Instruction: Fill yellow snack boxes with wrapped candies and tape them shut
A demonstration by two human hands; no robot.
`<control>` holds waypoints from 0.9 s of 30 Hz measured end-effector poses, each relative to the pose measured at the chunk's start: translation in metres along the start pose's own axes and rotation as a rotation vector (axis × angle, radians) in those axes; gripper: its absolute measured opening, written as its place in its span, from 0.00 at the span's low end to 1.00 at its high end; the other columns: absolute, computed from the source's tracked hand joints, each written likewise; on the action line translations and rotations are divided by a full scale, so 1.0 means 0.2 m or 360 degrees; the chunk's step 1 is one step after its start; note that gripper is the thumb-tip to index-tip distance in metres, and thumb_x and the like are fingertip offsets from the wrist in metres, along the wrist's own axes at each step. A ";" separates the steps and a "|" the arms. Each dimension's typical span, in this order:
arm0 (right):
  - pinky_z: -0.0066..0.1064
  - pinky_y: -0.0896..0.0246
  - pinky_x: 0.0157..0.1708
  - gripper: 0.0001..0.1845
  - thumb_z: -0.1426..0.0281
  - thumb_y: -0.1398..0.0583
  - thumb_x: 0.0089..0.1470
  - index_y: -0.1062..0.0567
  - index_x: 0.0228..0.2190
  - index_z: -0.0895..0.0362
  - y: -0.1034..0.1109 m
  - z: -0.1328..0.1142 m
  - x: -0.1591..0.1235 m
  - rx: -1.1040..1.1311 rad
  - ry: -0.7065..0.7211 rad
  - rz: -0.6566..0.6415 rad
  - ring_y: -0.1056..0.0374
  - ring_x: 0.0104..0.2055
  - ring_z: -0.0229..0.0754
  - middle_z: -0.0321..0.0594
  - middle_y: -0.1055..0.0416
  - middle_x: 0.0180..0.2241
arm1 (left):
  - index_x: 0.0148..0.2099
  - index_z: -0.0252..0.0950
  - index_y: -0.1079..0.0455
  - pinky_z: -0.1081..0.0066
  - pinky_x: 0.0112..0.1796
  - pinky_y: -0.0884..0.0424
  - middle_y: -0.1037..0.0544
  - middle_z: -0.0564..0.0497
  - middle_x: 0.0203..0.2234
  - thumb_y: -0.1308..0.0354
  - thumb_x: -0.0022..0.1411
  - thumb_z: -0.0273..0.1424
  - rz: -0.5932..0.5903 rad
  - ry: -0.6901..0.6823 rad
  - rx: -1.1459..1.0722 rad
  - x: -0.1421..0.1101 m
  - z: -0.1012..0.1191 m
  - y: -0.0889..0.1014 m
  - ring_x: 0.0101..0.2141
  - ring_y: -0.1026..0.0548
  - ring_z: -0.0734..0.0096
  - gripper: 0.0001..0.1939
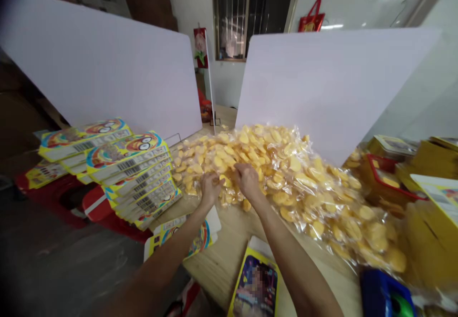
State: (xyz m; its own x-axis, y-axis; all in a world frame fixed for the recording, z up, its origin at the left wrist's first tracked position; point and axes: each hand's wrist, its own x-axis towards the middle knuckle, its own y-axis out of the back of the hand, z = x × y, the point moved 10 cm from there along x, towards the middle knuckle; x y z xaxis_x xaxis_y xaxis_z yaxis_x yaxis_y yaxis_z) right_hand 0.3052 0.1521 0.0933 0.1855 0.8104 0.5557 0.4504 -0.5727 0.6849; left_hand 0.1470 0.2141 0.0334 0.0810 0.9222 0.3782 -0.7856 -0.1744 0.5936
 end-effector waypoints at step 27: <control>0.32 0.33 0.30 0.18 0.67 0.29 0.33 0.28 0.28 0.57 0.37 0.61 -1.12 0.1792 -0.1472 0.1315 0.31 0.27 0.38 0.34 0.27 0.26 | 0.33 0.37 0.35 0.69 0.34 0.30 0.26 0.53 0.29 0.33 0.44 0.34 -0.1249 0.0809 -0.1973 -0.77 0.47 -0.59 0.30 0.25 0.69 0.16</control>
State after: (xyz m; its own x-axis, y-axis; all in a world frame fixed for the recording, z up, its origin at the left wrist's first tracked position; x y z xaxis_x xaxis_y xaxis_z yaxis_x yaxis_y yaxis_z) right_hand 0.4035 -0.0561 -0.0385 0.9090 0.3862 -0.1566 0.2587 -0.8176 -0.5143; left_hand 0.2838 0.0608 -0.0282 0.6929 0.7031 -0.1599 -0.6661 0.5393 -0.5152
